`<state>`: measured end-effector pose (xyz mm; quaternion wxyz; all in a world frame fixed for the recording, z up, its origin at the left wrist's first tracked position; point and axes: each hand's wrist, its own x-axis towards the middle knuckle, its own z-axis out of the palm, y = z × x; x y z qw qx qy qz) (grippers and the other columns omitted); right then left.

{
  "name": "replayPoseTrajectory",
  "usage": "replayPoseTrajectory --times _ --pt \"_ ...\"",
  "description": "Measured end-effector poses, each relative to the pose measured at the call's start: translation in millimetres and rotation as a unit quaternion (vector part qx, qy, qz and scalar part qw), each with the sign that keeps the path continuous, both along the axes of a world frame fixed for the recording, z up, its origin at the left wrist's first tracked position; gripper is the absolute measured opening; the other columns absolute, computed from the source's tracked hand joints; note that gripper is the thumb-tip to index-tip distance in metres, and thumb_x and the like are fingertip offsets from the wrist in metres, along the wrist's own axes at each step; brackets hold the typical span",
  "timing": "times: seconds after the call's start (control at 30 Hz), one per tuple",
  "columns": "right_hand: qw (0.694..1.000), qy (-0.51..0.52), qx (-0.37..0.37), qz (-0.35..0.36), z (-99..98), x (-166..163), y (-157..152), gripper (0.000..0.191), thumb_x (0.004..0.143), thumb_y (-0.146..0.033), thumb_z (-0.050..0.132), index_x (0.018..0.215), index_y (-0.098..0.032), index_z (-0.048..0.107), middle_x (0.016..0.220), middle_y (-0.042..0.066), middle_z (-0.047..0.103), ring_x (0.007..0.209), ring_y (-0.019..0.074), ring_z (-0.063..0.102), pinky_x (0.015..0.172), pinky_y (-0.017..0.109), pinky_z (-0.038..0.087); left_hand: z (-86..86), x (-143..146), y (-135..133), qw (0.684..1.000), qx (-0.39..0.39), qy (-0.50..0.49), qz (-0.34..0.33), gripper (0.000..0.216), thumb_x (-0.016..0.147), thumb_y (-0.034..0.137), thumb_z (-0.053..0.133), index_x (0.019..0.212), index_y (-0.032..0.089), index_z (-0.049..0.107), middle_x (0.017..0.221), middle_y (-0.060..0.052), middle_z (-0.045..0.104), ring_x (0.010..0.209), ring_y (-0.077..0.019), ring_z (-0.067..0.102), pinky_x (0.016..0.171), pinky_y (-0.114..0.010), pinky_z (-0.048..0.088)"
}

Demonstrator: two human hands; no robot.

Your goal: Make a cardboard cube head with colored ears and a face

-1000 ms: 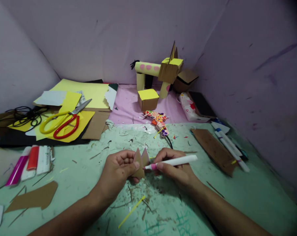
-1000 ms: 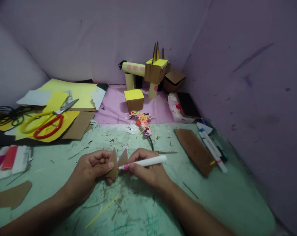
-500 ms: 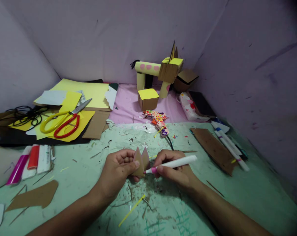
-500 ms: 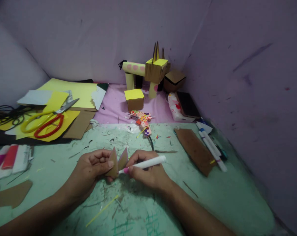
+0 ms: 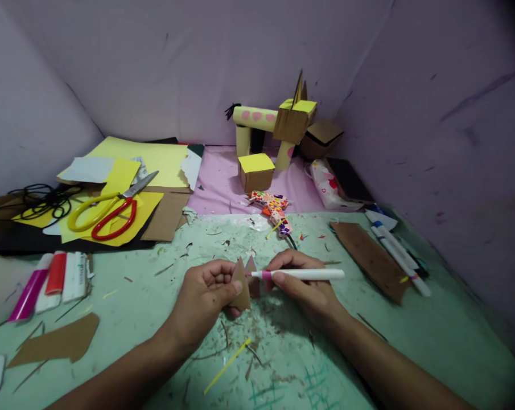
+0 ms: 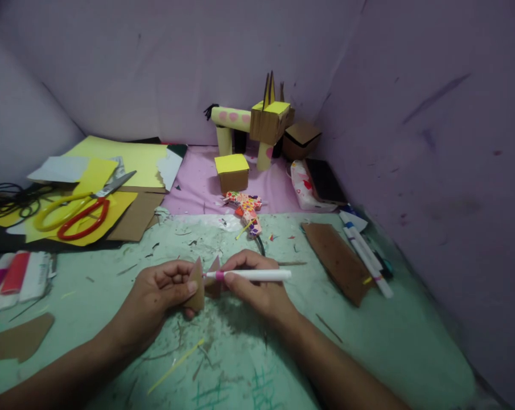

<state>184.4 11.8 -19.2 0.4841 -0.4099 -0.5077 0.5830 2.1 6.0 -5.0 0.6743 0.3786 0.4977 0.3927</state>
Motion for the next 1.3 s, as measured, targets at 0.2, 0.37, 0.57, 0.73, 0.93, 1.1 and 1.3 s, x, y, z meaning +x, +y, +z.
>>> replayPoseTrajectory --times 0.2,0.37,0.57,0.73,0.93,1.1,1.3 --pt "0.995 0.093 -0.030 0.013 -6.9 -1.7 2.1 0.026 0.080 -0.043 0.065 0.076 -0.017 0.065 0.054 -0.002 0.064 0.046 0.0103 0.057 0.047 0.020 0.046 -1.1 -2.6 1.1 1.000 -0.011 -0.018 0.012 0.020 0.063 0.023 0.073 0.077 0.011 0.066 0.060 -0.002 0.065 0.050 -0.0113 0.055 0.041 -0.021 0.047" --pt "0.995 0.080 -0.058 -0.001 -4.1 -2.1 -0.2 0.018 0.075 -0.034 0.071 0.073 -0.017 0.064 0.054 -0.001 0.067 0.048 0.0108 0.061 0.050 0.020 0.048 1.9 -2.1 1.3 0.999 -0.023 -0.027 0.018 0.021 0.061 0.023 0.074 0.076 0.010 0.066 0.057 -0.001 0.064 0.049 -0.0113 0.055 0.040 -0.020 0.046" --pt "0.999 0.024 -0.043 0.001 3.1 -5.6 -1.4 0.016 0.077 -0.031 0.068 0.071 -0.017 0.062 0.057 0.001 0.069 0.052 0.0121 0.063 0.054 0.022 0.050 3.1 -1.2 2.8 0.999 -0.033 -0.029 0.013 0.021 0.060 0.023 0.074 0.074 0.011 0.064 0.057 -0.002 0.065 0.048 -0.0115 0.056 0.040 -0.020 0.047" --pt "0.999 -0.016 -0.038 0.012 5.5 -5.5 -0.2 0.012 0.076 -0.028 0.066 0.072 -0.017 0.063 0.060 0.002 0.070 0.054 0.0131 0.063 0.055 0.023 0.049 3.5 -0.9 1.8 0.999 -0.037 -0.029 0.020 0.021 0.059 0.023 0.074 0.073 0.011 0.064 0.057 -0.002 0.064 0.048 -0.0116 0.055 0.040 -0.021 0.046" --pt "0.997 -0.028 -0.065 0.045 6.0 -2.4 -1.8 0.009 0.068 -0.023 0.066 0.063 -0.015 0.063 0.053 0.001 0.066 0.047 0.0116 0.057 0.046 0.020 0.041 5.8 -1.2 1.8 0.999 -0.036 -0.025 0.024 0.022 0.058 0.024 0.074 0.072 0.011 0.064 0.054 -0.002 0.063 0.046 -0.0119 0.055 0.040 -0.021 0.045" --pt "0.995 -0.005 -0.065 0.071 5.7 -1.0 -3.2 0.013 0.068 -0.026 0.068 0.065 -0.015 0.063 0.054 0.002 0.067 0.047 0.0126 0.057 0.046 0.022 0.041 6.3 -0.4 2.9 0.999 -0.037 -0.024 0.026 0.023 0.057 0.024 0.075 0.073 0.011 0.064 0.053 -0.001 0.063 0.045 -0.0122 0.055 0.039 -0.021 0.045" --pt "0.998 -0.013 -0.041 0.039 7.5 -3.5 -0.7 0.013 0.072 -0.029 0.068 0.071 -0.016 0.065 0.060 0.003 0.068 0.055 0.0148 0.061 0.054 0.026 0.046 4.5 -0.4 2.1 0.999 -0.031 -0.037 0.022 0.020 0.058 0.022 0.075 0.071 0.011 0.064 0.052 0.000 0.062 0.045 -0.0112 0.054 0.039 -0.021 0.046"
